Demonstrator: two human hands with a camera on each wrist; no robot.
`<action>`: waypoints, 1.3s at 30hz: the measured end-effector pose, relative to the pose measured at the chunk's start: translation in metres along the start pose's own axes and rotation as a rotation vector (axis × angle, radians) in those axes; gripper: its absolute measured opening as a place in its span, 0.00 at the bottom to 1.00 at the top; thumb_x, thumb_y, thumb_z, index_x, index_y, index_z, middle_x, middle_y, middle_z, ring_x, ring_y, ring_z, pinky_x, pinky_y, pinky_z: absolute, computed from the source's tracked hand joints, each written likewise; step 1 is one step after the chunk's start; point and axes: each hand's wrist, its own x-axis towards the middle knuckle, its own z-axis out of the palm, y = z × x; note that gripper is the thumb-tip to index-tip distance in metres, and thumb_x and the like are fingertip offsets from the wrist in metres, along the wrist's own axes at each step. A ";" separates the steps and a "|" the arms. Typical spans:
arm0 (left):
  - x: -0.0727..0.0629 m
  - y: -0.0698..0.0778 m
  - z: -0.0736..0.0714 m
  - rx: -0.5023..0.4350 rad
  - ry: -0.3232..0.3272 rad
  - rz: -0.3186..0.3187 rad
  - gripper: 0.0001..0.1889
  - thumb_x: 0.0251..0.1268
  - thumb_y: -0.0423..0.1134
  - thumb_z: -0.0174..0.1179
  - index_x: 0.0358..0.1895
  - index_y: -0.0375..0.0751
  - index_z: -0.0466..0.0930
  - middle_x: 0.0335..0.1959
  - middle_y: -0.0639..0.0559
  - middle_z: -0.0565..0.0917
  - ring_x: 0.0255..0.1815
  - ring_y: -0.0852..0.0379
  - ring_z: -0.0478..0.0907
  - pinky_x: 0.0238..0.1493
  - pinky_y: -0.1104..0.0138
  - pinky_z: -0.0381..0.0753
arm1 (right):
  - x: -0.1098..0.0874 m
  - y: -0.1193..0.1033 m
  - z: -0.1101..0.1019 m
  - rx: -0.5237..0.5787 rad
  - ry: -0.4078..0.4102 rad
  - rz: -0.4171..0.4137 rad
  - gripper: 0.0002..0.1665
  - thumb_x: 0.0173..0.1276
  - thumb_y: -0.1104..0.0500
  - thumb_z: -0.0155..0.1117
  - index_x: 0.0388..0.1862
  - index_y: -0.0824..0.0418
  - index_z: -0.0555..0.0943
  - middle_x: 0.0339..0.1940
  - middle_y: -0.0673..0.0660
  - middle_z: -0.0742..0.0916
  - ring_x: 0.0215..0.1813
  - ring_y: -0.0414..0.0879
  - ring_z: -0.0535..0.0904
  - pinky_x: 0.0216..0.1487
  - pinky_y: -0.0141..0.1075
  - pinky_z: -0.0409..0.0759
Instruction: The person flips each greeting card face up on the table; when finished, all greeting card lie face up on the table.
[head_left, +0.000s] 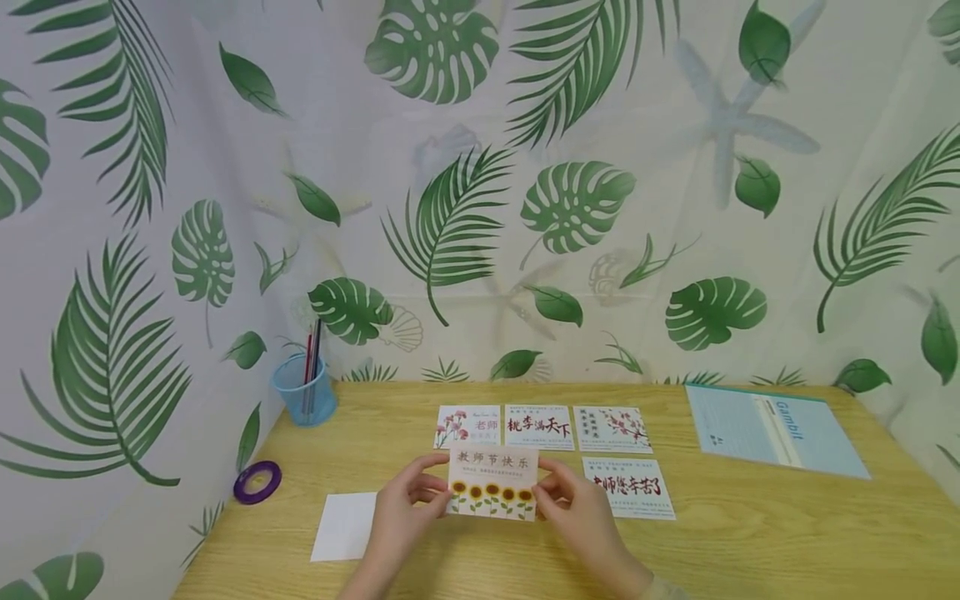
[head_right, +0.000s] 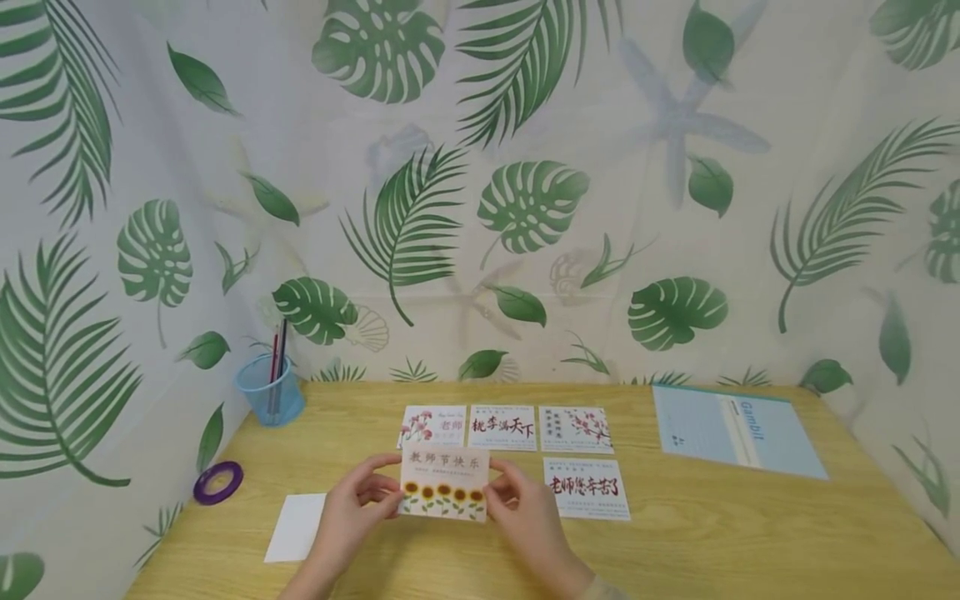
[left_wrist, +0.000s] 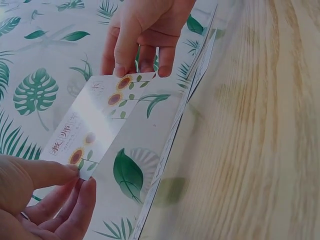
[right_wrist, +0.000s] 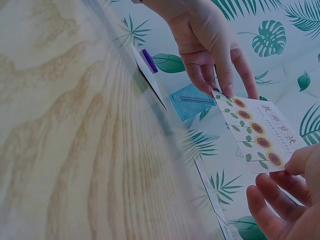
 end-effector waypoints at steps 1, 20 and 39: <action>0.000 0.000 0.001 0.009 0.003 0.000 0.24 0.56 0.25 0.68 0.57 0.45 0.81 0.33 0.44 0.86 0.31 0.57 0.83 0.31 0.73 0.83 | 0.000 0.000 -0.001 0.010 -0.003 0.007 0.21 0.60 0.74 0.67 0.54 0.68 0.81 0.27 0.55 0.88 0.23 0.41 0.82 0.28 0.27 0.82; 0.003 0.002 0.023 0.103 -0.043 0.051 0.27 0.53 0.22 0.64 0.60 0.37 0.80 0.40 0.45 0.85 0.37 0.52 0.85 0.29 0.77 0.81 | 0.005 0.005 -0.013 -0.185 0.023 0.008 0.26 0.58 0.75 0.66 0.58 0.70 0.79 0.34 0.55 0.85 0.34 0.36 0.80 0.35 0.24 0.82; 0.006 0.005 0.038 0.094 -0.095 0.068 0.29 0.55 0.24 0.64 0.64 0.37 0.76 0.44 0.44 0.84 0.41 0.51 0.84 0.34 0.77 0.81 | 0.012 0.013 -0.027 -0.240 0.081 0.021 0.33 0.58 0.74 0.68 0.64 0.62 0.77 0.33 0.54 0.88 0.33 0.39 0.84 0.35 0.26 0.82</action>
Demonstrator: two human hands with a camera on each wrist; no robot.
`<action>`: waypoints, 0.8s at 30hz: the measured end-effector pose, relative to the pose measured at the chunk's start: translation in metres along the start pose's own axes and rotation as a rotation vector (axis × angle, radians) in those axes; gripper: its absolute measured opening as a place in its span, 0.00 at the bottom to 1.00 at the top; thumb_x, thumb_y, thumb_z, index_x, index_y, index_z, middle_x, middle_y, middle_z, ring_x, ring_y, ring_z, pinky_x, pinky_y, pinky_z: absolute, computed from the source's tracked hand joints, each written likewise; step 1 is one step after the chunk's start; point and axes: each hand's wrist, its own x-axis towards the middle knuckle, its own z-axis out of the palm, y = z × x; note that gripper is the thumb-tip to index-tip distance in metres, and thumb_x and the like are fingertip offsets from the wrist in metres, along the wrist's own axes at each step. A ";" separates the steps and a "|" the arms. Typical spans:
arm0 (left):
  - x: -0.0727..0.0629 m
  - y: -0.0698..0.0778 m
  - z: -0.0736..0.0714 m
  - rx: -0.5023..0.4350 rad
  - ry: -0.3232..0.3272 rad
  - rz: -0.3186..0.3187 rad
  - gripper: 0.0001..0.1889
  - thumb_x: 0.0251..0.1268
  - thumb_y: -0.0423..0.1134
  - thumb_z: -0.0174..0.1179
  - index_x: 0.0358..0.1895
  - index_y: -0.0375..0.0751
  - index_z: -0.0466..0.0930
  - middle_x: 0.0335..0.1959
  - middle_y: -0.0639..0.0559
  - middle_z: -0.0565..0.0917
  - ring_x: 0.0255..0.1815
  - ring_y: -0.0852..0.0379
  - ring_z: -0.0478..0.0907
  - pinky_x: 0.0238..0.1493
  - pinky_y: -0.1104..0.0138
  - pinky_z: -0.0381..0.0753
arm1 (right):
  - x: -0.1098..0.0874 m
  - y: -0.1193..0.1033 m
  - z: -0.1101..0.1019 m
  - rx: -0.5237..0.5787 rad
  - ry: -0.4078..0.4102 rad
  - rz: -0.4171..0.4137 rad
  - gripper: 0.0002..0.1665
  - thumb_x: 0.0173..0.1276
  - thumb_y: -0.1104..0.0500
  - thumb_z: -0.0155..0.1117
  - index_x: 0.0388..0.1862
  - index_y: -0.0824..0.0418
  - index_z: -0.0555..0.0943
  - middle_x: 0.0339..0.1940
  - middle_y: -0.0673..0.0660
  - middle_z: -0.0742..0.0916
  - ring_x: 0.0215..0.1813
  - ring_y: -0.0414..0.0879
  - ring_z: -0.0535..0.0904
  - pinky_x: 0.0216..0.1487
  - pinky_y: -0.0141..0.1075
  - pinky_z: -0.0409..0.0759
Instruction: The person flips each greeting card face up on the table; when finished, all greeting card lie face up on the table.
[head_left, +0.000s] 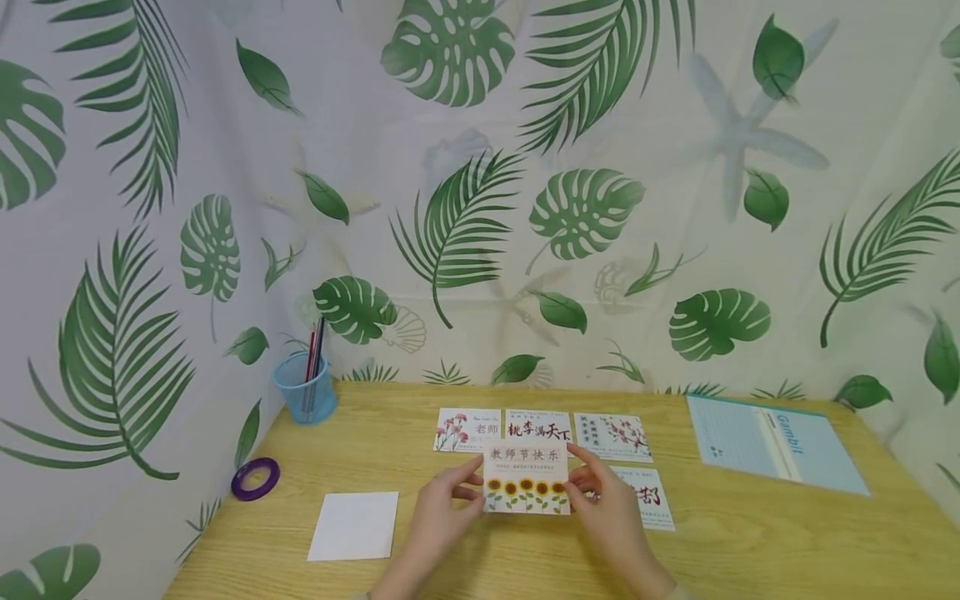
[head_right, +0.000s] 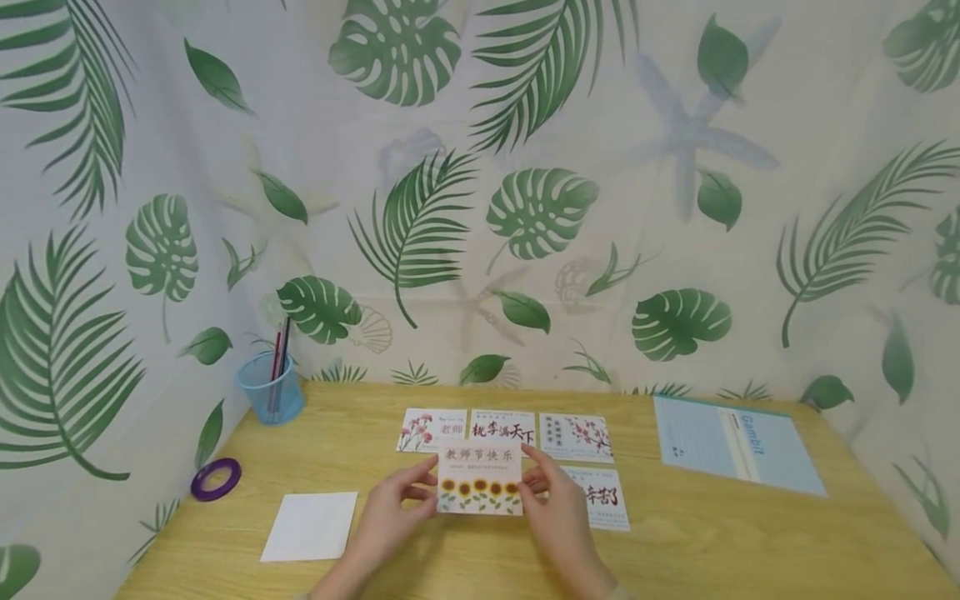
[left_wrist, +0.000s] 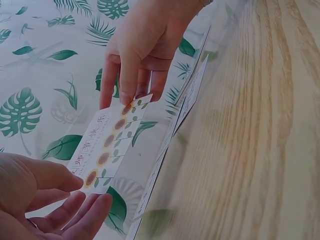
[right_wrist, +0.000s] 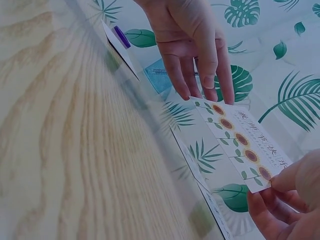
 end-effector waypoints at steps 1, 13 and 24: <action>0.001 0.000 0.001 0.000 -0.003 -0.004 0.29 0.56 0.24 0.64 0.64 0.37 0.76 0.44 0.45 0.84 0.42 0.51 0.84 0.35 0.77 0.81 | 0.000 0.001 0.000 -0.007 0.002 -0.001 0.33 0.58 0.73 0.68 0.64 0.62 0.76 0.33 0.54 0.88 0.33 0.39 0.84 0.35 0.26 0.82; 0.011 -0.005 0.006 -0.111 -0.071 -0.097 0.28 0.58 0.25 0.62 0.64 0.40 0.77 0.45 0.45 0.84 0.42 0.52 0.84 0.37 0.71 0.85 | 0.004 0.012 -0.005 -0.034 -0.012 0.057 0.30 0.59 0.70 0.70 0.62 0.61 0.78 0.32 0.55 0.88 0.32 0.39 0.83 0.31 0.27 0.80; 0.019 -0.016 0.016 -0.337 -0.109 -0.184 0.29 0.53 0.20 0.62 0.63 0.33 0.76 0.43 0.40 0.82 0.40 0.53 0.85 0.37 0.63 0.88 | 0.007 0.016 -0.007 -0.074 -0.075 0.140 0.30 0.59 0.70 0.69 0.63 0.62 0.78 0.34 0.55 0.87 0.31 0.41 0.82 0.24 0.28 0.77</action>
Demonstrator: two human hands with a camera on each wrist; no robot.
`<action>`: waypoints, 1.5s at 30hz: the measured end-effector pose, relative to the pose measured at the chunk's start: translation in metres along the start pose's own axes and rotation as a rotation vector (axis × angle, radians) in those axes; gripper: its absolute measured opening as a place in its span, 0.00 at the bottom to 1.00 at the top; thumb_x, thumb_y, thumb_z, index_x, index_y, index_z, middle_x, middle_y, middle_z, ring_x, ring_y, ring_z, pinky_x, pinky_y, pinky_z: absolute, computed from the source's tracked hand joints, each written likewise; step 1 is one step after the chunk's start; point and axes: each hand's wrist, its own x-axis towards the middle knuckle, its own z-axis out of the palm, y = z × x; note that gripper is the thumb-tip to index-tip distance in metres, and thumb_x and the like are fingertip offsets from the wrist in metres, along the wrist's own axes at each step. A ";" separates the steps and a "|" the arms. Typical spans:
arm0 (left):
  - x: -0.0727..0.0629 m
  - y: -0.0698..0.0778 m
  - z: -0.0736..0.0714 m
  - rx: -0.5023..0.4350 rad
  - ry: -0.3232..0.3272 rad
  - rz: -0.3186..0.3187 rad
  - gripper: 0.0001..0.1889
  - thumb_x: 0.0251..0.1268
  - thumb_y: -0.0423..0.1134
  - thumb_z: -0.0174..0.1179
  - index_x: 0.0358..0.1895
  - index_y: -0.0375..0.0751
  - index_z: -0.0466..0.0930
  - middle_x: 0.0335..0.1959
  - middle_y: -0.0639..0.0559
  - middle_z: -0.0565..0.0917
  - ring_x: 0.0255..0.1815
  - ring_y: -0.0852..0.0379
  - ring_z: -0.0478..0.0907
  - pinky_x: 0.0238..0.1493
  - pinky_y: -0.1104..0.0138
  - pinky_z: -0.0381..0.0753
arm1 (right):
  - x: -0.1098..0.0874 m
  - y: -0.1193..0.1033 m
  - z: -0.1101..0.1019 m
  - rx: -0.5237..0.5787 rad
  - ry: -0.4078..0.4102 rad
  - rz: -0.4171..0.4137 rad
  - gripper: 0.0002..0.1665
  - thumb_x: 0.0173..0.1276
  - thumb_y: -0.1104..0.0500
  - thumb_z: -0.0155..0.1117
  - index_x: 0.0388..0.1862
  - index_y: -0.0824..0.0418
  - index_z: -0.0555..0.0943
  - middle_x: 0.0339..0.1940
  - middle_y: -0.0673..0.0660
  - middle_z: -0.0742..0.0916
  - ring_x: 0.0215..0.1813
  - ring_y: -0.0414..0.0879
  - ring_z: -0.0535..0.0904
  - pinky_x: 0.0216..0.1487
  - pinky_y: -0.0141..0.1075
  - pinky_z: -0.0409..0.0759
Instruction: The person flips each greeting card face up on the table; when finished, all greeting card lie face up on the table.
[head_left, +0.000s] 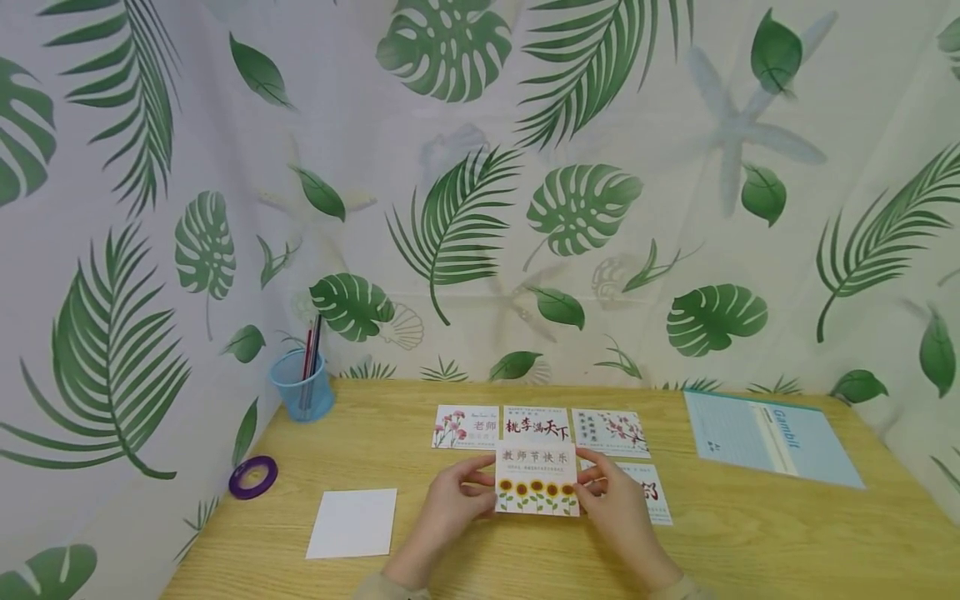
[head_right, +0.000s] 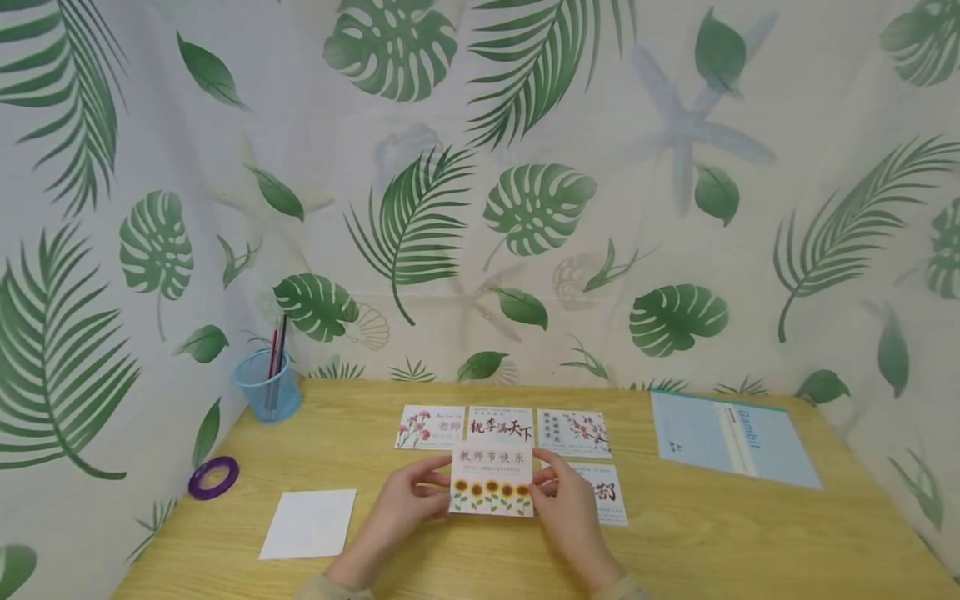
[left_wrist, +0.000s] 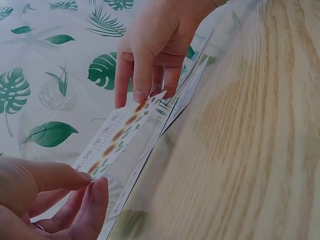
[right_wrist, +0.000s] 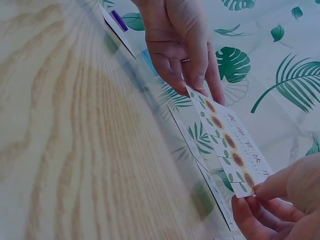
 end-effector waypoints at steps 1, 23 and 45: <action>0.001 -0.001 0.001 -0.001 0.003 -0.003 0.30 0.52 0.20 0.63 0.63 0.33 0.76 0.43 0.41 0.82 0.39 0.54 0.85 0.37 0.63 0.88 | 0.001 0.001 0.000 -0.003 -0.005 0.005 0.30 0.59 0.70 0.69 0.63 0.62 0.77 0.34 0.55 0.86 0.31 0.40 0.82 0.24 0.28 0.77; 0.015 -0.005 0.013 0.234 0.022 0.019 0.29 0.44 0.17 0.58 0.57 0.26 0.77 0.34 0.44 0.80 0.30 0.56 0.81 0.28 0.70 0.84 | 0.008 0.008 -0.003 -0.124 -0.065 -0.062 0.29 0.56 0.72 0.69 0.59 0.71 0.78 0.29 0.53 0.85 0.30 0.40 0.80 0.25 0.27 0.78; 0.018 0.000 0.013 0.223 -0.034 -0.094 0.23 0.58 0.24 0.61 0.59 0.25 0.77 0.35 0.46 0.80 0.31 0.59 0.78 0.31 0.68 0.86 | 0.020 0.007 -0.005 -0.144 -0.207 0.017 0.29 0.56 0.74 0.63 0.60 0.77 0.76 0.27 0.56 0.82 0.21 0.41 0.79 0.24 0.32 0.82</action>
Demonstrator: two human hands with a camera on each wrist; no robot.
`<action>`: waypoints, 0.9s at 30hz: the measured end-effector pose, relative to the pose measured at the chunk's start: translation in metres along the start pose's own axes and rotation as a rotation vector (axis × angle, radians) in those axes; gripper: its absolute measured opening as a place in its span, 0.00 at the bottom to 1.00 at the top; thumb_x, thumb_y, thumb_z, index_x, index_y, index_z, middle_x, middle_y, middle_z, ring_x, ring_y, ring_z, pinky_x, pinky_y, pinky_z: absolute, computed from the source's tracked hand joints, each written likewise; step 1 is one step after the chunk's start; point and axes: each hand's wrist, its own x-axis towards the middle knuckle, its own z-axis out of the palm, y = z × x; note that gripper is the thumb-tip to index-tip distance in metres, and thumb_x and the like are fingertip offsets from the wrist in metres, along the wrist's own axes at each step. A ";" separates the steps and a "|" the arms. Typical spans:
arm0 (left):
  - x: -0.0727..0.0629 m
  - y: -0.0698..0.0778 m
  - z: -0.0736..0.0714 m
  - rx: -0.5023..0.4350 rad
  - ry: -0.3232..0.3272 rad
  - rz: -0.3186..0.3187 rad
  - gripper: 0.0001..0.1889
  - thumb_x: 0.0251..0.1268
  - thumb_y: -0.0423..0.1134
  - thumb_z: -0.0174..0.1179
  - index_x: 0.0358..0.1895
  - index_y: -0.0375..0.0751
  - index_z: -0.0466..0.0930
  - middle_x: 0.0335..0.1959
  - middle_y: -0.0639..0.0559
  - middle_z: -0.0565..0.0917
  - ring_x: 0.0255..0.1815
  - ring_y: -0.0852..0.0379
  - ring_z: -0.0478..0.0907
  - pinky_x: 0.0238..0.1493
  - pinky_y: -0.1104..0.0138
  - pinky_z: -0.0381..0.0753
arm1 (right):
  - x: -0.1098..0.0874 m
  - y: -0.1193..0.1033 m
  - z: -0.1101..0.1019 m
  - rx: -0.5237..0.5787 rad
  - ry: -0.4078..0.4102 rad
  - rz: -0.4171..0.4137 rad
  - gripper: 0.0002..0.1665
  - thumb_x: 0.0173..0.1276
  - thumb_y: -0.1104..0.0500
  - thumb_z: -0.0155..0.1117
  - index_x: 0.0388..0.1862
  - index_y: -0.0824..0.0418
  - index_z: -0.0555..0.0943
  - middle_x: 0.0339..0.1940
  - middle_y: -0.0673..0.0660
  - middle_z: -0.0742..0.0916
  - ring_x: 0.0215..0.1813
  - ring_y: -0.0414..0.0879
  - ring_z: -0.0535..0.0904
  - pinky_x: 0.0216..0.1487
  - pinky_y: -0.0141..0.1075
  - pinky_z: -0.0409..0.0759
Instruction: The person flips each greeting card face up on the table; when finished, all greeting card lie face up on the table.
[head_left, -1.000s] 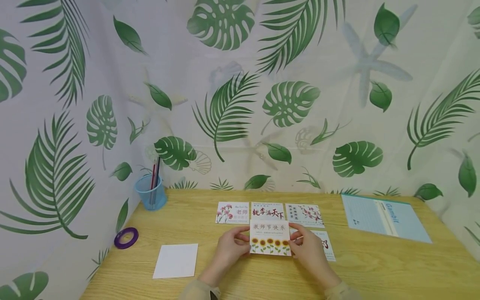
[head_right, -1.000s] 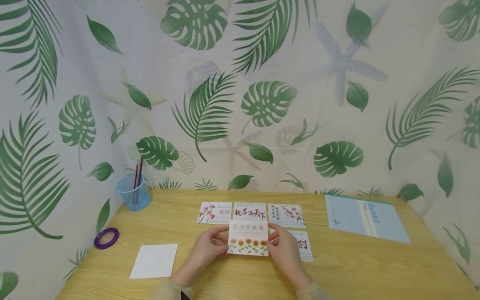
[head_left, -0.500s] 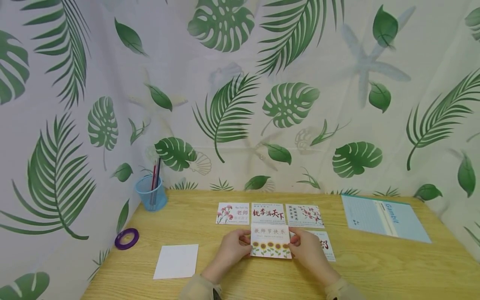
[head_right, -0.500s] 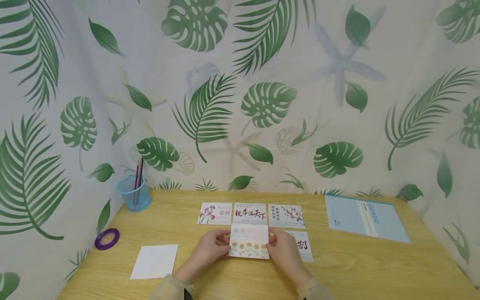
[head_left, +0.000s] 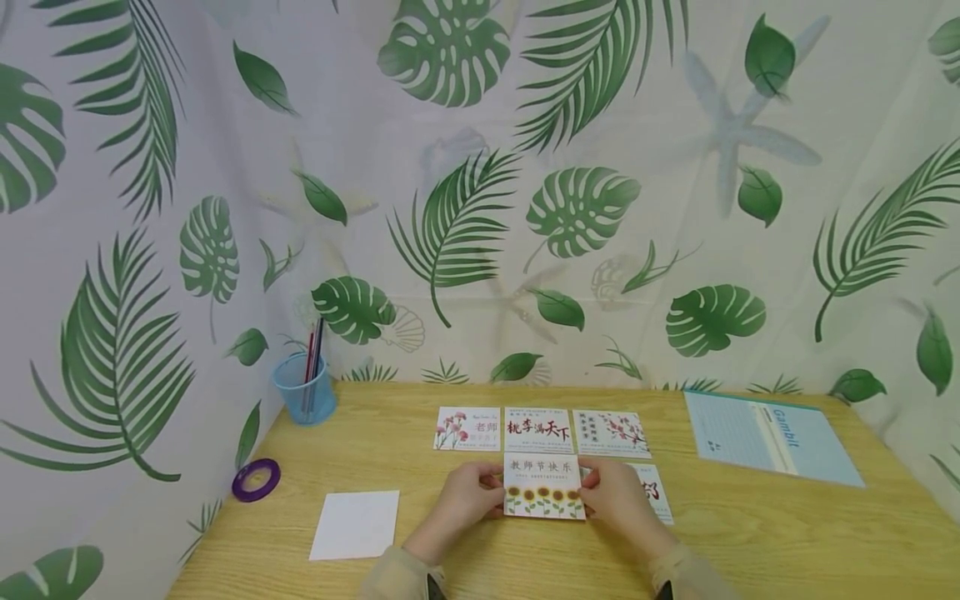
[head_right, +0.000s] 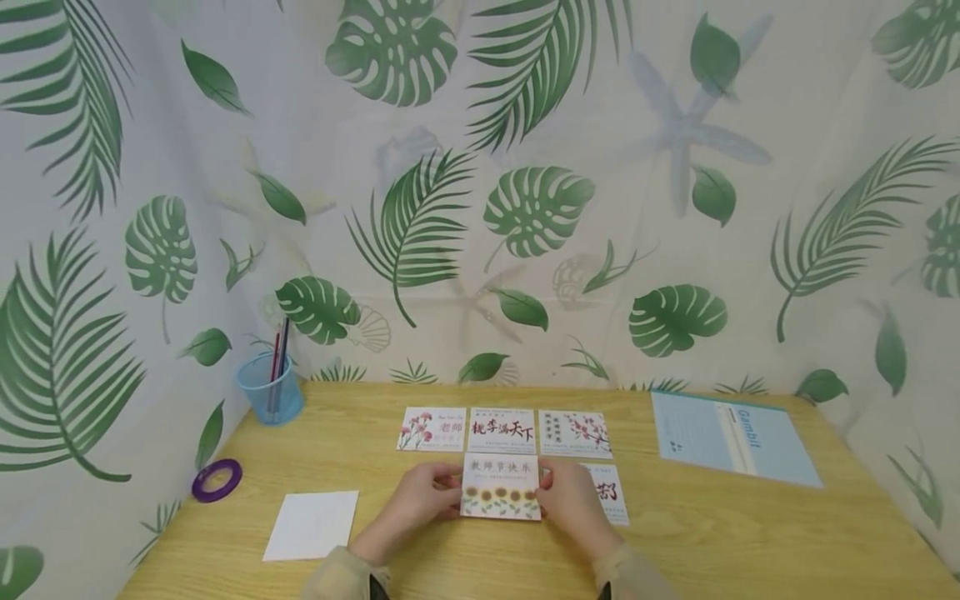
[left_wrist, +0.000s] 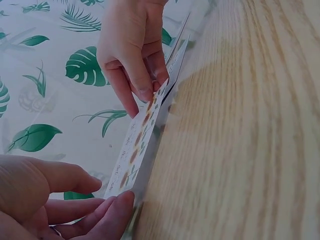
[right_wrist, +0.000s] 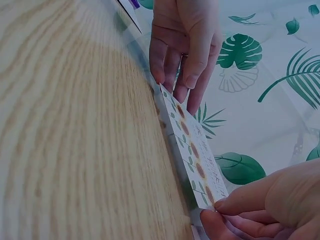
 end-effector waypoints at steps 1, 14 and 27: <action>0.000 0.000 0.000 0.000 0.000 -0.004 0.22 0.58 0.24 0.61 0.59 0.25 0.77 0.35 0.46 0.81 0.31 0.59 0.79 0.31 0.68 0.86 | 0.000 0.000 0.000 -0.008 -0.004 0.003 0.29 0.56 0.74 0.63 0.60 0.76 0.76 0.27 0.56 0.82 0.21 0.41 0.79 0.24 0.32 0.82; -0.002 0.000 0.002 0.002 -0.004 -0.032 0.18 0.63 0.26 0.60 0.57 0.25 0.78 0.36 0.43 0.82 0.30 0.57 0.82 0.32 0.68 0.86 | 0.006 0.004 0.003 -0.112 -0.026 -0.024 0.30 0.55 0.72 0.66 0.60 0.75 0.77 0.22 0.52 0.79 0.23 0.42 0.71 0.23 0.31 0.68; -0.002 0.000 -0.001 -0.023 -0.003 -0.011 0.19 0.63 0.25 0.60 0.58 0.24 0.77 0.38 0.41 0.82 0.32 0.56 0.82 0.34 0.67 0.87 | 0.009 0.006 0.004 -0.129 -0.018 -0.047 0.29 0.53 0.72 0.67 0.58 0.76 0.78 0.20 0.50 0.80 0.22 0.41 0.71 0.24 0.31 0.67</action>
